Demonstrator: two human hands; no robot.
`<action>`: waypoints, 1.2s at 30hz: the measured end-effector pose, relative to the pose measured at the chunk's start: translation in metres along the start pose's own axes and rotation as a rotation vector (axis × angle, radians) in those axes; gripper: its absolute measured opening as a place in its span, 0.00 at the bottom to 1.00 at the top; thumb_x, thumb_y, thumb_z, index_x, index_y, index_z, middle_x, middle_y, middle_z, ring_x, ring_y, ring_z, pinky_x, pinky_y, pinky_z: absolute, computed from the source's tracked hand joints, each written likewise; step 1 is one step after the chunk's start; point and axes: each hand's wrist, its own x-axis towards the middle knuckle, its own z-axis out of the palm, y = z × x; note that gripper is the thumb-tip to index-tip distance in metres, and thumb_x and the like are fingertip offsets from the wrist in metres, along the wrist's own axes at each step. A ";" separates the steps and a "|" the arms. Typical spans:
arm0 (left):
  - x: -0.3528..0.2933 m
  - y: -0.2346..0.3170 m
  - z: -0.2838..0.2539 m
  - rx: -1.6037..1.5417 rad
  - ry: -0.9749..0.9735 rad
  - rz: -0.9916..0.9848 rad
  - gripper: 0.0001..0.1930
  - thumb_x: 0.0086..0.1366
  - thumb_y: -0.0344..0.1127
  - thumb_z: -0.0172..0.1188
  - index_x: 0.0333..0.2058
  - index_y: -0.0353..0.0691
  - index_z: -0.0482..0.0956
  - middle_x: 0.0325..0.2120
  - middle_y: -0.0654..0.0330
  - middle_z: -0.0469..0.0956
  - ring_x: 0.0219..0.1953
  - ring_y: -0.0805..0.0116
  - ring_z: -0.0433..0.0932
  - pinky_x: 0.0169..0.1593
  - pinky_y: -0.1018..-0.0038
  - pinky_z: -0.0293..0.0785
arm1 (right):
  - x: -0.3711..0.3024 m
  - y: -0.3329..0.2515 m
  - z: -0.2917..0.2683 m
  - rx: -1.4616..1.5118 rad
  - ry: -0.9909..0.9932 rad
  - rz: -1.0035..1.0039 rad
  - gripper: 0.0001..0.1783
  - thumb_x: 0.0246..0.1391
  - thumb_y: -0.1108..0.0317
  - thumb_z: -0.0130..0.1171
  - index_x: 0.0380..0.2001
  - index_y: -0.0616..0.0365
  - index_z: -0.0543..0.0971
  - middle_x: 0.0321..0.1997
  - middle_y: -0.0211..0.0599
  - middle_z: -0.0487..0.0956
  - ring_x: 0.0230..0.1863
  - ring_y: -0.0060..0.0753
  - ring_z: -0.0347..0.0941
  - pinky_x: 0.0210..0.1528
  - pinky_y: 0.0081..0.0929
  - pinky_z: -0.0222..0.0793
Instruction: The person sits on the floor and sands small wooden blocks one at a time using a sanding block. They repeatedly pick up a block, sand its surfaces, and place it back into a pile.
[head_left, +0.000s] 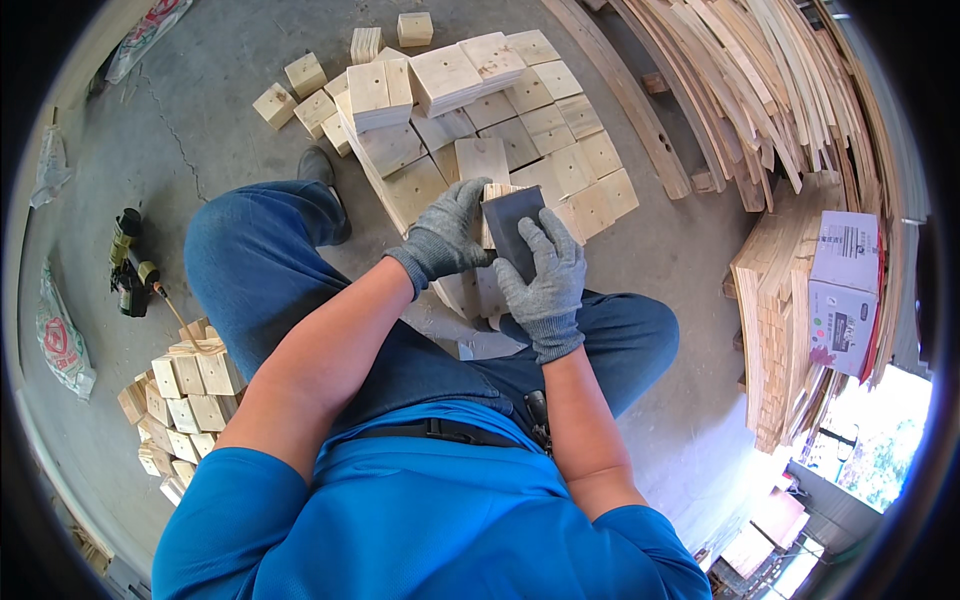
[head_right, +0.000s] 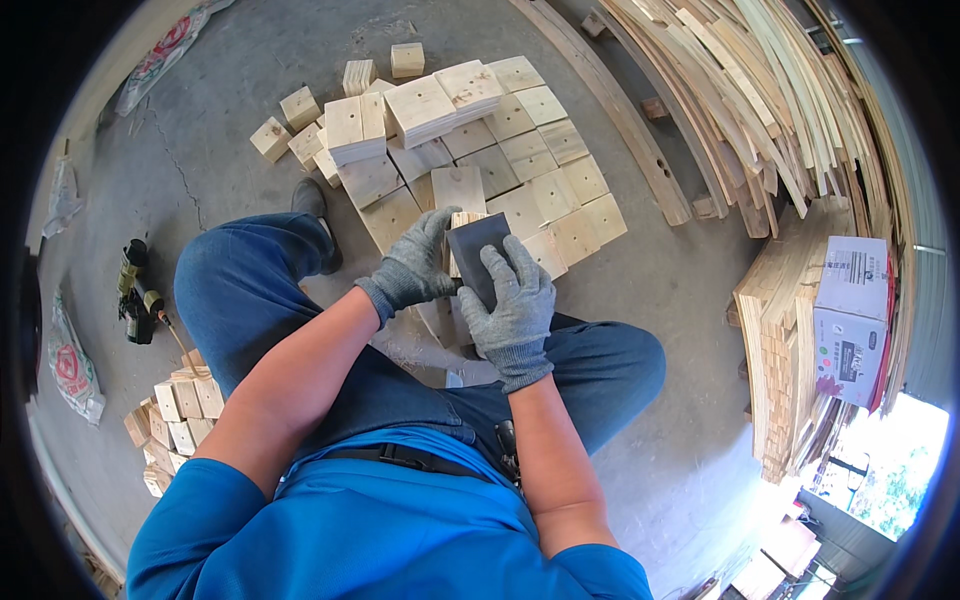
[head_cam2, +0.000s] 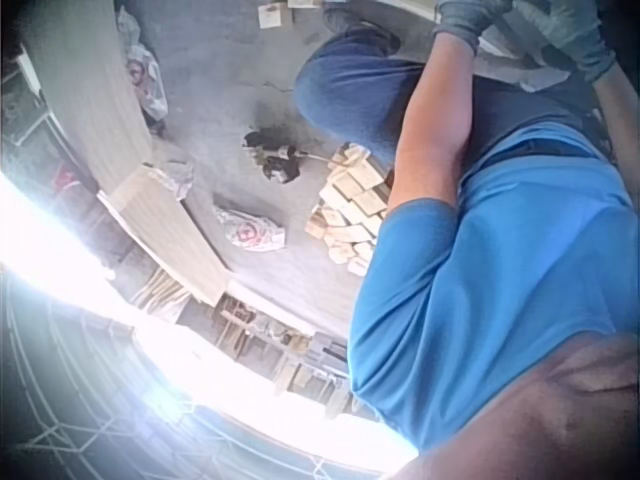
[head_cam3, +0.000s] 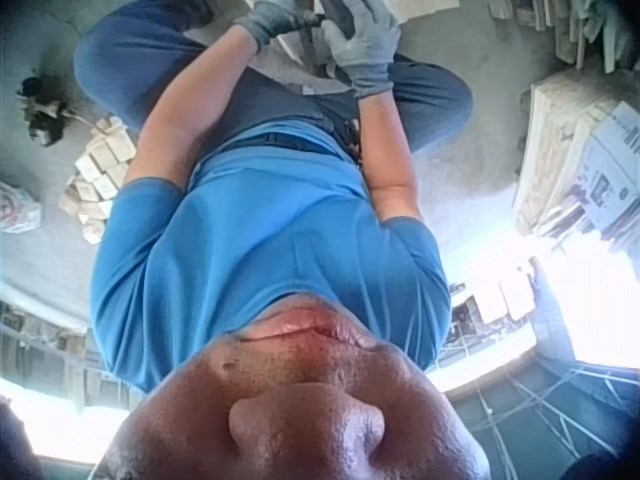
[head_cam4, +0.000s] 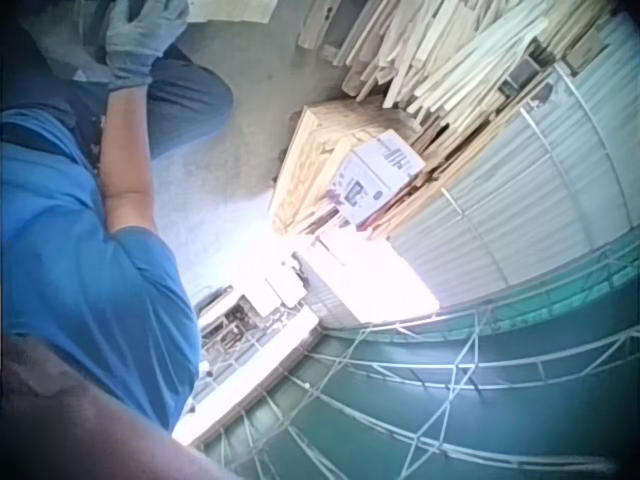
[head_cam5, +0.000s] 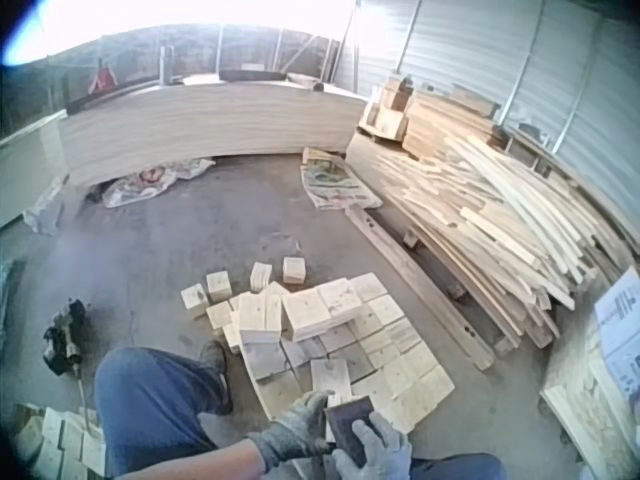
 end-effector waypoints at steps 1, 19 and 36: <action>0.000 0.000 0.000 -0.003 0.002 -0.002 0.60 0.45 0.50 0.86 0.74 0.42 0.61 0.67 0.44 0.69 0.71 0.42 0.69 0.75 0.56 0.67 | 0.000 0.000 0.000 0.003 0.001 -0.001 0.41 0.47 0.58 0.80 0.67 0.44 0.79 0.73 0.46 0.72 0.67 0.59 0.71 0.68 0.56 0.67; 0.001 -0.005 0.006 0.026 0.028 0.005 0.60 0.45 0.53 0.86 0.73 0.41 0.61 0.66 0.44 0.70 0.70 0.43 0.70 0.75 0.57 0.68 | -0.001 0.002 0.001 0.006 0.017 -0.023 0.41 0.48 0.58 0.80 0.67 0.43 0.77 0.73 0.46 0.72 0.68 0.56 0.72 0.69 0.56 0.66; 0.001 -0.005 0.004 0.044 0.023 0.004 0.60 0.46 0.52 0.85 0.74 0.42 0.61 0.66 0.44 0.69 0.71 0.43 0.70 0.75 0.57 0.68 | 0.000 0.002 0.001 0.021 0.027 -0.016 0.40 0.47 0.58 0.80 0.66 0.45 0.79 0.72 0.48 0.74 0.66 0.59 0.73 0.68 0.55 0.68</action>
